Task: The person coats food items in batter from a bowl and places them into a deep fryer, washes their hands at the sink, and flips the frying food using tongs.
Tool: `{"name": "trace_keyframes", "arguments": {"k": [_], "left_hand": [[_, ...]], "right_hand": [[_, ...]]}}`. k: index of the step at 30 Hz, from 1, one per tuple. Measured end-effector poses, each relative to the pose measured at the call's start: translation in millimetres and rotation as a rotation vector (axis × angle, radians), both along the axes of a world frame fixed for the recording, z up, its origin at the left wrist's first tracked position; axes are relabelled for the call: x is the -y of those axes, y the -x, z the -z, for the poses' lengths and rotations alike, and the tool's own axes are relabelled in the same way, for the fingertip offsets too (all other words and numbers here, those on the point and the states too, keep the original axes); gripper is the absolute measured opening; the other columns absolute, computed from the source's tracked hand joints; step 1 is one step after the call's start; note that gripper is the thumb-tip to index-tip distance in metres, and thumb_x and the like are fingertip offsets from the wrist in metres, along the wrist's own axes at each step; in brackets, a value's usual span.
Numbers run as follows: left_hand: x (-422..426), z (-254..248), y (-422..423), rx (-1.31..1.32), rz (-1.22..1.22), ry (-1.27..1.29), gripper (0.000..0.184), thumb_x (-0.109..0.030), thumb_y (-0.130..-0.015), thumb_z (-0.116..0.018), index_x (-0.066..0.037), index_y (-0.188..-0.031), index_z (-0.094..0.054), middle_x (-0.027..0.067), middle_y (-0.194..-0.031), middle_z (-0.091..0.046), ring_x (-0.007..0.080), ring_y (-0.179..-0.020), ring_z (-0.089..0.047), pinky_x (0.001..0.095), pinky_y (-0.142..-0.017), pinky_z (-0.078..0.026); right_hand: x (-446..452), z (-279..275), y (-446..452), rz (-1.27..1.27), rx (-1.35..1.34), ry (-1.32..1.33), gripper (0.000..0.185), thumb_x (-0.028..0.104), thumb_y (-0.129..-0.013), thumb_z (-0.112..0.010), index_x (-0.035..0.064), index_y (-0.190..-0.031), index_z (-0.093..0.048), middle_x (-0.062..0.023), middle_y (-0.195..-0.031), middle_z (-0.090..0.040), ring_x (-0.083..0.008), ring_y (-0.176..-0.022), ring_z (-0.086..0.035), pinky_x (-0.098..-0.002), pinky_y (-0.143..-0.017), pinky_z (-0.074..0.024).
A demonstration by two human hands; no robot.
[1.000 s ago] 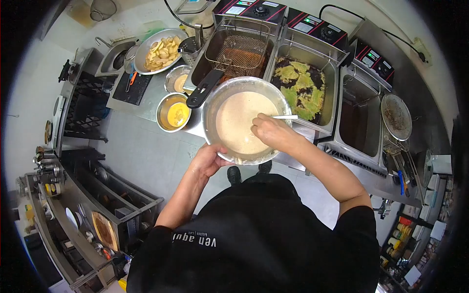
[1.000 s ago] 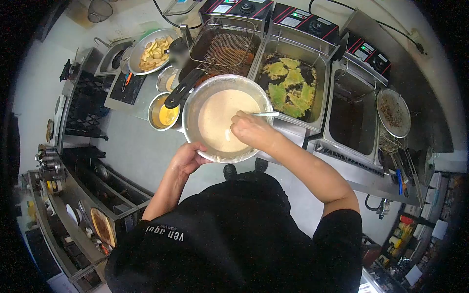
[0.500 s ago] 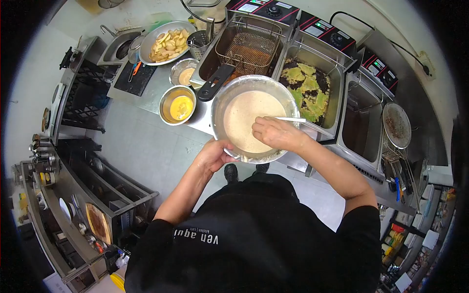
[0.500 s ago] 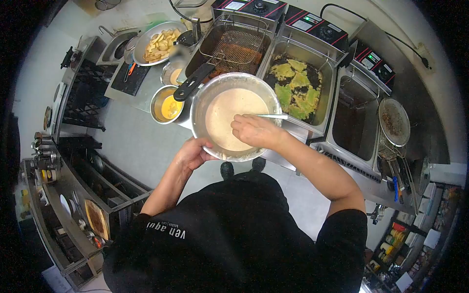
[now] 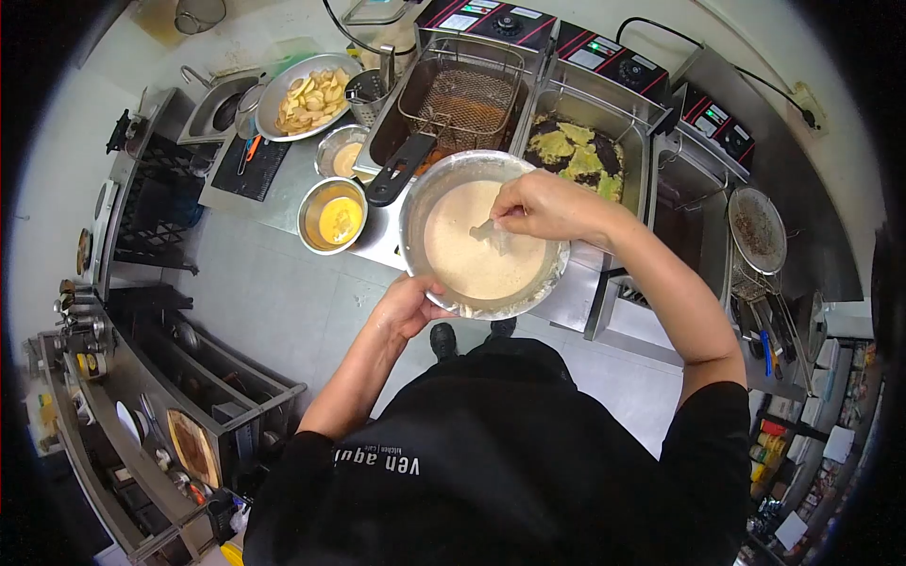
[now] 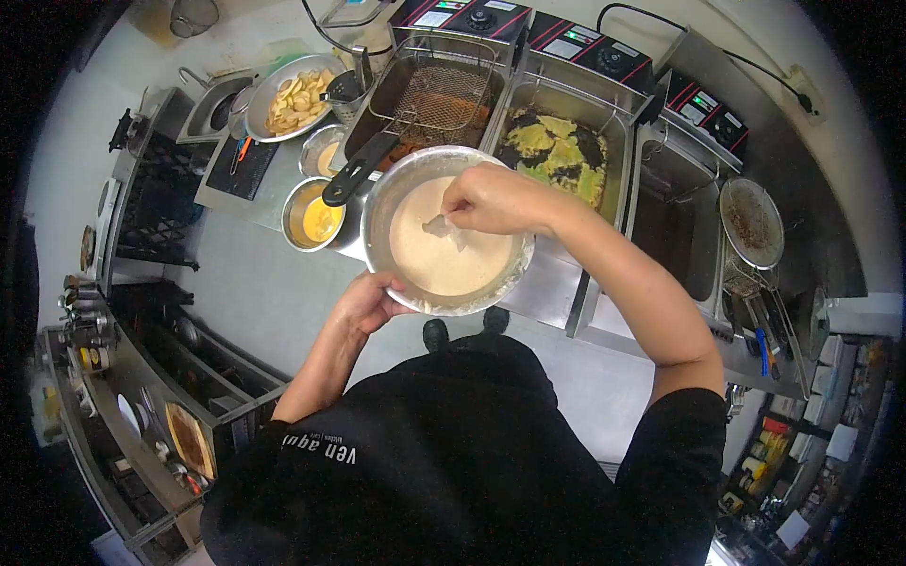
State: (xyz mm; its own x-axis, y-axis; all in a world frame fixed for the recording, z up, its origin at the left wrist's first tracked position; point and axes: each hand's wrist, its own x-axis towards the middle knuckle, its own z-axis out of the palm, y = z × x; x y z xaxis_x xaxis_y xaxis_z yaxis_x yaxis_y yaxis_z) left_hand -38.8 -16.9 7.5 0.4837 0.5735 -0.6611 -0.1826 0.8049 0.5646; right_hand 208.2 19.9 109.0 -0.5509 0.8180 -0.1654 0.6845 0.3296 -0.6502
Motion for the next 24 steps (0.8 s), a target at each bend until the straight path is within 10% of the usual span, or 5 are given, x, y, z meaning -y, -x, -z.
{"name": "trace_keyframes", "arguments": {"k": [24], "left_hand": [[-3.9, 3.7, 12.4, -0.083, -0.059, -0.002, 0.048, 0.001, -0.074, -0.050, 0.013, -0.119, -0.038, 0.0242, -0.109, -0.054, 0.0363, -0.087, -0.063, 0.0449, -0.072, -0.059]], "right_hand": [[-43.4, -13.0, -95.8, 0.244, 0.056, -0.068, 0.023, 0.015, -0.077, -0.066, -0.0013, -0.094, -0.066, -0.0132, -0.080, -0.066, -0.0191, -0.071, -0.062, -0.0310, -0.070, -0.0484]]}}
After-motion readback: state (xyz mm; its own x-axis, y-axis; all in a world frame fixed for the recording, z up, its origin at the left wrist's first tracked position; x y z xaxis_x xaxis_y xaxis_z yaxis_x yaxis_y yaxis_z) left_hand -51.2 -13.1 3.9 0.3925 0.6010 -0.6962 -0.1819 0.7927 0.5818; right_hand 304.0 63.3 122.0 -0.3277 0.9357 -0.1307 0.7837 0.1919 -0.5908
